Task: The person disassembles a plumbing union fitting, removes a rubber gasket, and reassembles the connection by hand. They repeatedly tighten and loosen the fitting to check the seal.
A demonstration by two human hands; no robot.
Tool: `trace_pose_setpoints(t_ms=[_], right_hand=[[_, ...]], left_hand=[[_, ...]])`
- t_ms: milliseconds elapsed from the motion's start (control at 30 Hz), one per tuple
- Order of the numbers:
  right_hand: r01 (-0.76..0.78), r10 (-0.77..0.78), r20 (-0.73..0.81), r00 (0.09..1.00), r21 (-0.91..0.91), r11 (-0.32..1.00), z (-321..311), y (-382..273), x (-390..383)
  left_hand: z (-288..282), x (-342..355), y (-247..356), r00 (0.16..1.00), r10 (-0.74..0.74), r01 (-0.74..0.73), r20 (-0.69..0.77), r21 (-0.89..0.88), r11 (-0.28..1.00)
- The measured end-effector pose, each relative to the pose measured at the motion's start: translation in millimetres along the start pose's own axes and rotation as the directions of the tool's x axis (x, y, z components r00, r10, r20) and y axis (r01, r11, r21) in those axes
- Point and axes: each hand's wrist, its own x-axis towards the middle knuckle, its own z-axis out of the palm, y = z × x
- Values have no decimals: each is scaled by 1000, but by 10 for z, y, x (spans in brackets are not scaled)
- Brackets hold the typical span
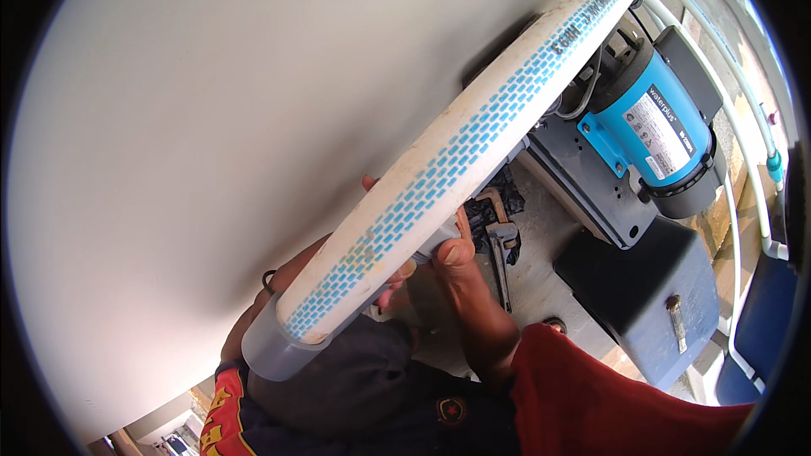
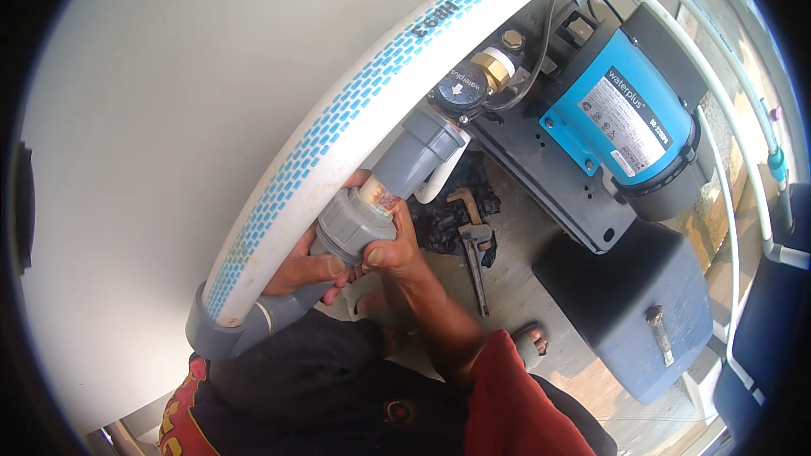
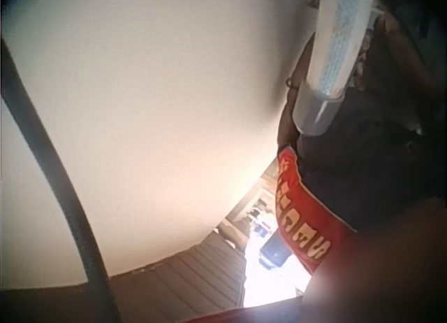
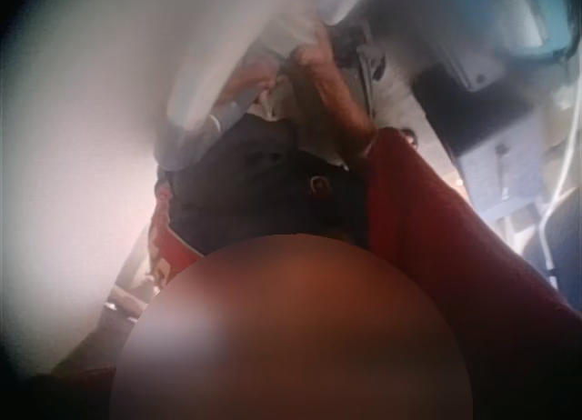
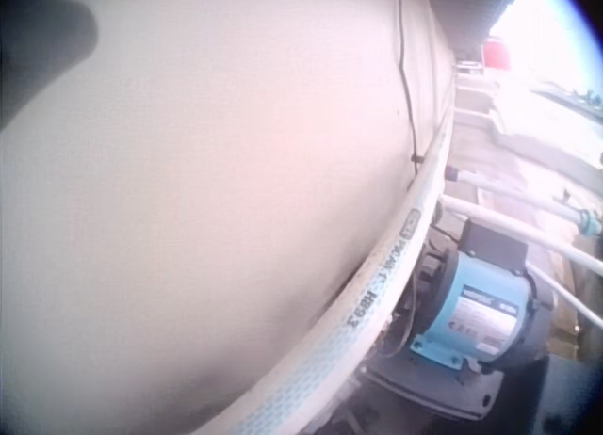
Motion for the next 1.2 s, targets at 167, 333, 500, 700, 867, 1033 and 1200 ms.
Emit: trace_pose_setpoints(t_ms=[167, 333, 500, 700, 867, 1033, 1200], right_hand=[[-1, -98, -305, 947, -309, 951, 350, -128, -48], [-115, -38, -420, 907, -333, 936, 421, -166, -155], [155, -144, 75, 987, -155, 976, -169, 4, 83], [175, -176, -1, 984, -100, 979, -35, 106, 56], [-139, 33, -389, 920, -247, 959, 312, -169, -156], [86, -86, 16, 996, -29, 996, -162, 27, 37], [131, -130, 196, 972, 11, 991, -601, 268, 111]], left_hand=[[-12, 3, -52, 1000, 15, -15, -5, -61, 998], [-19, 19, -86, 1000, 17, -17, -4, -106, 994], [-35, 35, -103, 1000, 12, -11, 5, -136, 991], [-40, 50, -110, 1000, 7, -6, 5, -152, 988], [-39, 58, -105, 1000, -2, 3, 8, -174, 985], [-37, 50, -104, 1000, -4, 4, 0, -200, 980], [-32, 55, -114, 1000, -6, 5, -3, -218, 976]])
